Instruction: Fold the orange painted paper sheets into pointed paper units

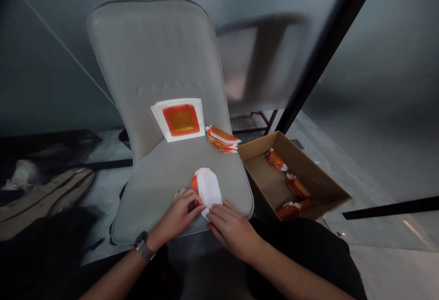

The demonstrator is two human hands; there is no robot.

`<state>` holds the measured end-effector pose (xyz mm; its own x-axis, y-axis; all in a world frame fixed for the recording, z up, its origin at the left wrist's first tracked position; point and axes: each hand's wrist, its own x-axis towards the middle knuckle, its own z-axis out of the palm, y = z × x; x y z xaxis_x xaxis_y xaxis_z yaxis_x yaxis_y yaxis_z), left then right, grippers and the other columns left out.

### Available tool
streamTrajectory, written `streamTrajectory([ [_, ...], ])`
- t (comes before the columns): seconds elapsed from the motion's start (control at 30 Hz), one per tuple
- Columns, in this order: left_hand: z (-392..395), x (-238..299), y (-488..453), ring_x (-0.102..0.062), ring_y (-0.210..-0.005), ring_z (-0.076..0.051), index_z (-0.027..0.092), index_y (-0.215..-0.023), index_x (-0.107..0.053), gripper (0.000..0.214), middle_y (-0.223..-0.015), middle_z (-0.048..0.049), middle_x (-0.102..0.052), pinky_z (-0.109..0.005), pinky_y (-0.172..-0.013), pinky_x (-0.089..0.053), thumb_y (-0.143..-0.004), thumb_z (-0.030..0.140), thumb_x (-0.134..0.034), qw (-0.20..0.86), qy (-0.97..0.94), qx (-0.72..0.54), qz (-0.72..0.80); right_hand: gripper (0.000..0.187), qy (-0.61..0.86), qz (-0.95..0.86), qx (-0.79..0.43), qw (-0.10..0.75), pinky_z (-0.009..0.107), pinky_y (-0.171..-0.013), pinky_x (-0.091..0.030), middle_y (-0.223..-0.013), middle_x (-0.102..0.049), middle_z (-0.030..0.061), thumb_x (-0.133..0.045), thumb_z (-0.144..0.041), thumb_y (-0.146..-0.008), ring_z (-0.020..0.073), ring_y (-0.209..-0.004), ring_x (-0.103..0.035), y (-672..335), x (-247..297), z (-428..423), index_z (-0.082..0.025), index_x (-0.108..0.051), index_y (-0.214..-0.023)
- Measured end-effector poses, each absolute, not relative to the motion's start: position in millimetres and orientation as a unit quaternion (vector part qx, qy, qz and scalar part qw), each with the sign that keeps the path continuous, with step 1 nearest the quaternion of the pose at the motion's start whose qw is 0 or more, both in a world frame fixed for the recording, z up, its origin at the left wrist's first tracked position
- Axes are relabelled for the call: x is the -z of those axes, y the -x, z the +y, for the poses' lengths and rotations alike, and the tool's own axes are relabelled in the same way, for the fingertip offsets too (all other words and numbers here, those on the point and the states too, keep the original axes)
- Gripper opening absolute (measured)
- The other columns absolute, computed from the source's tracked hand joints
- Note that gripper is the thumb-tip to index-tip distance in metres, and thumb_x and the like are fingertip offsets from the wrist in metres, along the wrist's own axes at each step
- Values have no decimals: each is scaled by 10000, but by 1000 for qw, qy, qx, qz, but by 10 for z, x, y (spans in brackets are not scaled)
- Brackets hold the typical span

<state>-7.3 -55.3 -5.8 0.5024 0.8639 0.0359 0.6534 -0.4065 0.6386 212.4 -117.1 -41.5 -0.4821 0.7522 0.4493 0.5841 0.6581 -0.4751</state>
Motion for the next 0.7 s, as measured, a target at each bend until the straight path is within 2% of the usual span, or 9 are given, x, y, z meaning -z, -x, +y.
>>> streamTrajectory([
  [0.07,-536,28,127,-546,-983,-226,237,-951,-696,110,-958,-3,-697,-367,-883,-384,-930,341,-724,313,-822,-182,440,244,404,-830,-164,347,487,-1126,-483,-1119,-768,86,-609,-157,-962,223,-1144,-701,-2136,452,-1154,-208,-678,-1191],
  [0.17,-513,-6,219,-545,-1045,-230,304,-1108,-734,231,-1030,-2,-714,-369,-917,-404,-882,305,-784,343,-843,-161,381,216,407,-814,-198,363,458,-1104,-491,-1084,-775,66,-623,-142,-947,206,-1095,-714,-2164,481,-1109,-223,-693,-1135],
  [0.3,-517,-19,281,-538,-1052,-220,360,-980,-794,148,-1045,8,-711,-375,-934,-393,-899,240,-761,298,-882,-137,338,227,383,-847,-174,324,464,-1097,-474,-1119,-756,74,-638,-197,-950,211,-1122,-686,-2180,401,-1088,-231,-707,-1163],
  [0.4,-535,-30,284,-532,-1052,-217,386,-1014,-792,154,-1053,13,-708,-369,-918,-393,-914,280,-741,276,-894,-128,330,239,370,-878,-125,276,493,-1122,-442,-1200,-720,102,-615,-205,-956,238,-1200,-634,-2161,343,-1133,-216,-718,-1171],
  [0.47,-546,-39,284,-530,-1045,-216,396,-1034,-790,152,-1059,11,-707,-363,-904,-396,-939,311,-707,272,-897,-125,326,270,372,-886,-96,259,536,-1166,-388,-1299,-684,122,-594,-186,-953,267,-1289,-577,-2147,347,-1175,-186,-706,-1199],
  [0.57,-560,-41,296,-527,-1042,-214,400,-1056,-784,169,-1069,10,-706,-361,-905,-393,-955,308,-685,267,-900,-122,323,333,366,-894,-88,242,629,-1227,-243,-1381,-655,114,-594,-202,-943,306,-1394,-488,-2147,390,-1217,-171,-669,-1266],
  [0.63,-562,-32,309,-531,-1046,-214,388,-1061,-781,169,-1072,11,-708,-363,-915,-391,-947,295,-698,272,-897,-124,326,354,369,-893,-101,238,654,-1238,-180,-1354,-681,92,-600,-217,-936,303,-1388,-497,-2151,408,-1221,-190,-658,-1284],
  [0.7,-553,-18,316,-540,-1050,-211,363,-1042,-782,150,-1062,13,-715,-363,-924,-391,-931,283,-720,285,-888,-135,334,346,376,-888,-115,240,649,-1239,-170,-1307,-710,75,-598,-205,-928,285,-1337,-543,-2148,408,-1211,-210,-665,-1268],
])
